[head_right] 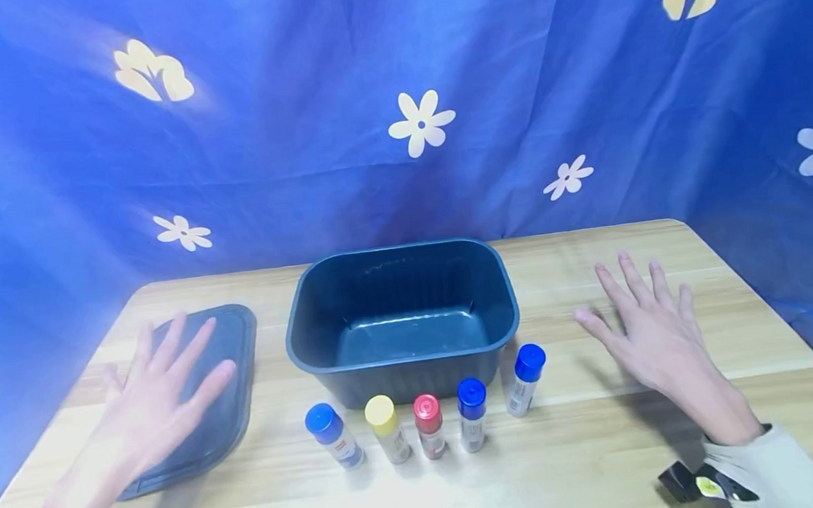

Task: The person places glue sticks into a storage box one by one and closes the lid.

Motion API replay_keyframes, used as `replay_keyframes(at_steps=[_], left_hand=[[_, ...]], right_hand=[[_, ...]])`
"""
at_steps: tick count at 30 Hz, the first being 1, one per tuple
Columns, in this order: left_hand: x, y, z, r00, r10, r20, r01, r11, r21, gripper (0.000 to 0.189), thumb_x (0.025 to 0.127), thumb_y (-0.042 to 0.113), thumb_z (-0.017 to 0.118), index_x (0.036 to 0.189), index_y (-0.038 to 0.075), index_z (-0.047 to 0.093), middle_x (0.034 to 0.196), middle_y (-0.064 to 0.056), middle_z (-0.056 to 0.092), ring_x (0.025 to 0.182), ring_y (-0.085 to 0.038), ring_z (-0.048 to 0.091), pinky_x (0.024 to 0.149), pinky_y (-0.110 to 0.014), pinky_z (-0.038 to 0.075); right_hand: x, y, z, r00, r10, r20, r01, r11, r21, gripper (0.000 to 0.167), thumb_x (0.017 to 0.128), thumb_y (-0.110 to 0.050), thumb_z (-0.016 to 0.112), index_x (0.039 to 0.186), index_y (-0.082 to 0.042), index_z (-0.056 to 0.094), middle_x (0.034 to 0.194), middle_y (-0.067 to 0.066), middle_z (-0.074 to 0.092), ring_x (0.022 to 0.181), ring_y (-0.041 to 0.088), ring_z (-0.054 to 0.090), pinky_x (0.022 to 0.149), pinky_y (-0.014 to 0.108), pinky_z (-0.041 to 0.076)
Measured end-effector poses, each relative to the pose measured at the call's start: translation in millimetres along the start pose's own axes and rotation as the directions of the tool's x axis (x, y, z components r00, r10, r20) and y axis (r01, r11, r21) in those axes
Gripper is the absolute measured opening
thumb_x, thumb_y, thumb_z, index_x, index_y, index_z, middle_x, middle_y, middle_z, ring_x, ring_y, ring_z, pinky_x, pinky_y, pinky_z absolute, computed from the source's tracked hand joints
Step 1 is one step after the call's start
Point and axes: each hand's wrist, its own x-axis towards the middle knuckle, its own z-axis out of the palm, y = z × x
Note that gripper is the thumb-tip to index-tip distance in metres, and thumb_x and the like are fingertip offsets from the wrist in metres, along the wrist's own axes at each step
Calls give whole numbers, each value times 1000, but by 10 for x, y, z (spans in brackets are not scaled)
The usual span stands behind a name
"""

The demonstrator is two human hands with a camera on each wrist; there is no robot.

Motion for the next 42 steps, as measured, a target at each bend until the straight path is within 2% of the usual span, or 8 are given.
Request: replay_keyframes(at_steps=[5, 8, 13, 19, 23, 26, 36, 42], left_hand=[[150, 42, -138, 994, 73, -86, -92, 968, -236, 63, 99, 46, 49, 147, 5, 38, 149, -26, 34, 136, -46, 30, 105, -61, 33], [228, 92, -191, 990, 93, -107, -131, 882, -453, 49, 99, 33, 56, 135, 2, 52, 130, -21, 58, 110, -24, 63, 88, -30, 54], [341, 169, -185, 993, 120, 23, -48, 560, -827, 45, 101, 24, 53, 128, -12, 50, 111, -6, 69, 96, -10, 68, 85, -22, 54], [393, 181, -102, 952, 291, 96, 61, 126, -990, 26, 103, 11, 47, 119, -7, 57, 109, -11, 69, 101, -24, 68, 90, -33, 53], [392, 208, -38, 922, 377, 86, 114, -52, -992, 24, 103, 4, 43, 113, -2, 64, 111, -16, 68, 105, -27, 66, 93, -37, 51], [384, 231, 3, 918, 385, 98, 146, -98, -984, 25, 103, 2, 42, 112, -2, 65, 111, -16, 67, 105, -27, 66, 94, -37, 50], [409, 345, 63, 932, 293, 212, 232, -36, -972, 18, 100, 3, 49, 106, 1, 67, 100, -11, 70, 95, -22, 69, 91, -38, 53], [462, 394, 79, 917, 303, 260, 295, -76, -952, 20, 100, 3, 49, 100, 3, 70, 98, -11, 71, 93, -21, 69, 88, -36, 54]], right_hand=[[-116, 15, -90, 992, -109, -56, 117, 978, 172, 56, 100, -32, 52, 148, -7, 37, 157, 20, 17, 137, 54, 19, 105, 74, 14], [-169, -66, -134, 980, -178, -89, 194, 957, 215, 51, 95, -25, 64, 141, -10, 49, 149, 18, 39, 129, 48, 40, 105, 59, 33], [-251, -244, -173, 967, -218, -131, 247, 928, 280, 48, 83, -17, 78, 128, -21, 62, 129, 0, 62, 111, 20, 61, 93, 8, 40], [-292, -361, -172, 963, -250, -97, 267, 867, 420, 51, 78, -9, 81, 125, -21, 63, 124, -6, 64, 107, -1, 60, 90, 5, 41], [-312, -399, -157, 955, -288, -65, 281, 821, 497, 52, 78, -7, 80, 126, -17, 62, 121, 0, 66, 106, 4, 63, 92, 7, 42], [-315, -432, -144, 951, -304, -55, 285, 792, 540, 51, 79, -6, 79, 126, -17, 62, 119, 0, 67, 105, 6, 64, 92, 8, 42], [-302, -500, -128, 959, -283, 3, 228, 780, 583, 43, 79, -11, 80, 120, -18, 66, 111, -5, 69, 100, 7, 66, 88, 12, 48], [-286, -522, -106, 955, -297, 16, 230, 771, 593, 43, 78, -13, 81, 118, -16, 66, 109, -6, 70, 97, 9, 67, 86, 16, 50]])
